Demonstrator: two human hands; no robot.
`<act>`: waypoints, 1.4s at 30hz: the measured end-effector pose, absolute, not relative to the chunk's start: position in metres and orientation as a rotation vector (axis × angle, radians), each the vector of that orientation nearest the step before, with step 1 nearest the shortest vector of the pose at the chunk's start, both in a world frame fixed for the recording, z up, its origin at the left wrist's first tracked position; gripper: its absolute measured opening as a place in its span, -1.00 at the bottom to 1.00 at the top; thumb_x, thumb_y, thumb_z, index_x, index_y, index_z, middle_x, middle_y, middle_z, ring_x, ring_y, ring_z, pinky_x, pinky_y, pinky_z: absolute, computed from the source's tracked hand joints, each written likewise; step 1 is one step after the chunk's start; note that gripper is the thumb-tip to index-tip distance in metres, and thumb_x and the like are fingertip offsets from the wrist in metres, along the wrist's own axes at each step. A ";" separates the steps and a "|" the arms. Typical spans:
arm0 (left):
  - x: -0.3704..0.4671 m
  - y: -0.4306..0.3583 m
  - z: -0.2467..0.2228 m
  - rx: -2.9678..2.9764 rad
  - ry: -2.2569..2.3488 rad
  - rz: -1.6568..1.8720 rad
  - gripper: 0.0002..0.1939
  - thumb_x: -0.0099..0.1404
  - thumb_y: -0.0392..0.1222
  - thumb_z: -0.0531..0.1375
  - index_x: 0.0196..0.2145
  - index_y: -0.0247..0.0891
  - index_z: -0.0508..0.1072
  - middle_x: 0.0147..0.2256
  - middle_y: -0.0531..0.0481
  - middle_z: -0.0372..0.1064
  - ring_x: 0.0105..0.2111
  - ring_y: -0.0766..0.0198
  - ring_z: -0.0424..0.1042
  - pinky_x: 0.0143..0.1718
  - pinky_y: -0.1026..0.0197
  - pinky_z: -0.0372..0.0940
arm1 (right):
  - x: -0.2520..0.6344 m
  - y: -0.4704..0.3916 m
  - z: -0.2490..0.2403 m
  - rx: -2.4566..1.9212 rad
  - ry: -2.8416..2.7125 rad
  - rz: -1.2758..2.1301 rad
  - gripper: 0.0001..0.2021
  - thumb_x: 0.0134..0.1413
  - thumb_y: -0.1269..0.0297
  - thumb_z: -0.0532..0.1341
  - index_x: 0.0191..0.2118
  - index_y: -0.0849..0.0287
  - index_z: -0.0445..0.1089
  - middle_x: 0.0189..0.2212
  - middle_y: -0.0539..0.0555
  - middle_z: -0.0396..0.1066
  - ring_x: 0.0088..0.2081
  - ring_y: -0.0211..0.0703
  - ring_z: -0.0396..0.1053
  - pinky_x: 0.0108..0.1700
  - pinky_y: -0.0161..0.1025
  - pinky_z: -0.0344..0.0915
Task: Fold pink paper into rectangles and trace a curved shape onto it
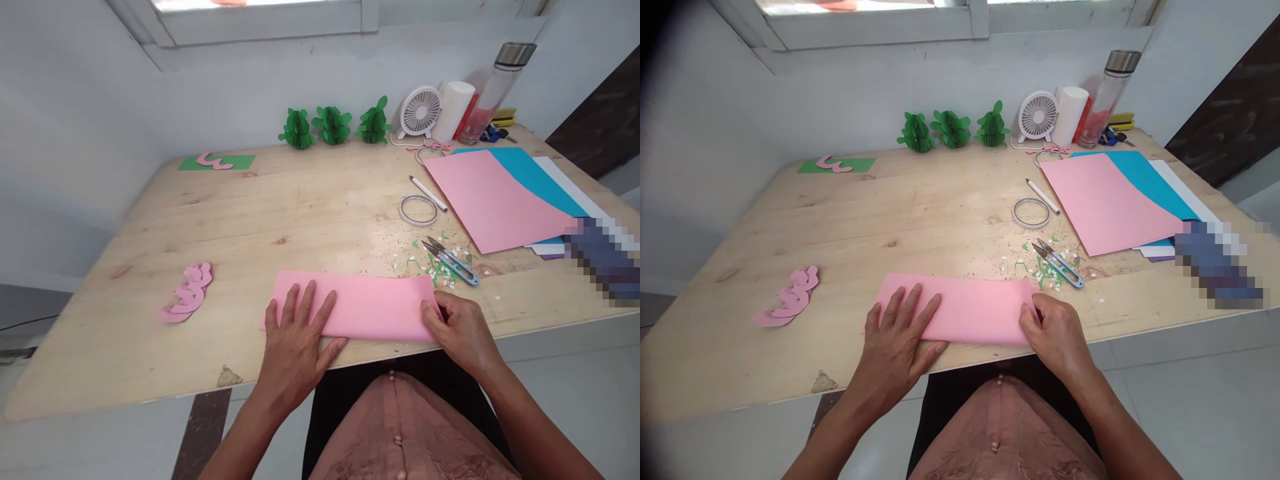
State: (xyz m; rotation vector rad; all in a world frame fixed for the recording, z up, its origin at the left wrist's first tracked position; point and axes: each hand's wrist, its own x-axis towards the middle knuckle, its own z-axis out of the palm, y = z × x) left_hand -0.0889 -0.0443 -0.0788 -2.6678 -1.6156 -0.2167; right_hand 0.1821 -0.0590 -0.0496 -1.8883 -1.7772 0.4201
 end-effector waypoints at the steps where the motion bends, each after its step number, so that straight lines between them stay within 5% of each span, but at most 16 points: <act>1: -0.089 -0.044 -0.079 -2.669 -1.614 -0.211 -0.36 0.32 0.06 0.02 0.30 -0.08 0.01 0.30 -0.18 -0.05 0.28 -0.20 -0.11 0.19 -0.30 -0.18 | 0.182 -0.059 -0.049 -1.886 -1.779 0.423 -0.65 0.06 0.20 0.04 -0.63 0.10 -0.11 -0.71 -0.13 -0.10 -0.65 -0.36 -0.05 -0.57 -0.33 -0.11; 11: -0.089 -0.045 -0.078 -2.676 -1.607 -0.176 -0.29 0.30 0.15 0.02 0.32 -0.09 -0.04 0.29 -0.19 -0.05 0.28 -0.21 -0.11 0.20 -0.30 -0.24 | 0.189 -0.063 -0.047 -1.905 -1.834 0.392 -0.67 0.14 0.18 0.06 -0.62 0.12 0.10 -0.70 -0.11 0.08 -0.64 -0.33 0.07 -0.56 -0.33 0.00; 15: -0.087 -0.045 -0.077 -2.674 -1.624 -0.148 -0.29 0.30 0.17 0.01 0.31 -0.10 -0.03 0.29 -0.21 -0.05 0.28 -0.23 -0.11 0.19 -0.32 -0.21 | 0.191 -0.066 -0.037 -1.766 -1.742 -0.118 -0.84 0.13 0.25 0.13 -0.21 0.19 0.35 -0.29 0.13 0.45 -0.28 -0.09 0.40 -0.23 -0.19 0.28; 18: -0.087 -0.046 -0.077 -2.677 -1.633 -0.148 -0.30 0.30 0.18 0.01 0.31 -0.09 -0.02 0.29 -0.21 -0.04 0.27 -0.23 -0.11 0.19 -0.33 -0.22 | 0.173 -0.066 -0.021 -1.541 -1.838 -0.315 -0.71 0.09 0.36 0.17 -0.03 0.22 0.32 -0.08 0.24 0.42 0.00 0.10 0.33 0.02 0.03 0.21; 21: -0.087 -0.046 -0.078 -2.683 -1.634 -0.162 -0.28 0.28 0.19 0.03 0.30 -0.10 0.00 0.30 -0.22 -0.07 0.27 -0.25 -0.11 0.19 -0.33 -0.25 | 0.135 -0.066 -0.012 -1.340 -2.169 -0.110 -0.74 0.11 0.42 0.15 -0.06 0.26 0.35 -0.03 0.25 0.40 0.08 0.15 0.24 0.09 0.12 0.13; 28: -0.084 -0.048 -0.075 -2.692 -1.682 -0.127 -0.30 0.27 -0.03 0.06 0.32 -0.10 -0.06 0.31 -0.19 -0.08 0.29 -0.20 -0.14 0.19 -0.30 -0.27 | 0.072 -0.063 -0.048 -1.106 -2.611 -0.017 -0.66 0.10 0.44 0.11 -0.01 0.44 0.39 -0.01 0.32 0.39 0.05 0.15 0.24 0.15 0.08 0.09; 42: -0.085 -0.048 -0.072 -2.709 -1.702 -0.087 -0.24 0.26 0.27 -0.01 0.30 -0.15 0.01 0.32 -0.20 -0.14 0.29 -0.23 -0.17 0.18 -0.34 -0.20 | 0.097 -0.070 -0.050 -1.121 -2.774 -0.109 -0.63 0.12 0.41 0.11 0.03 0.42 0.37 0.04 0.29 0.35 0.09 0.22 0.20 0.16 0.16 0.04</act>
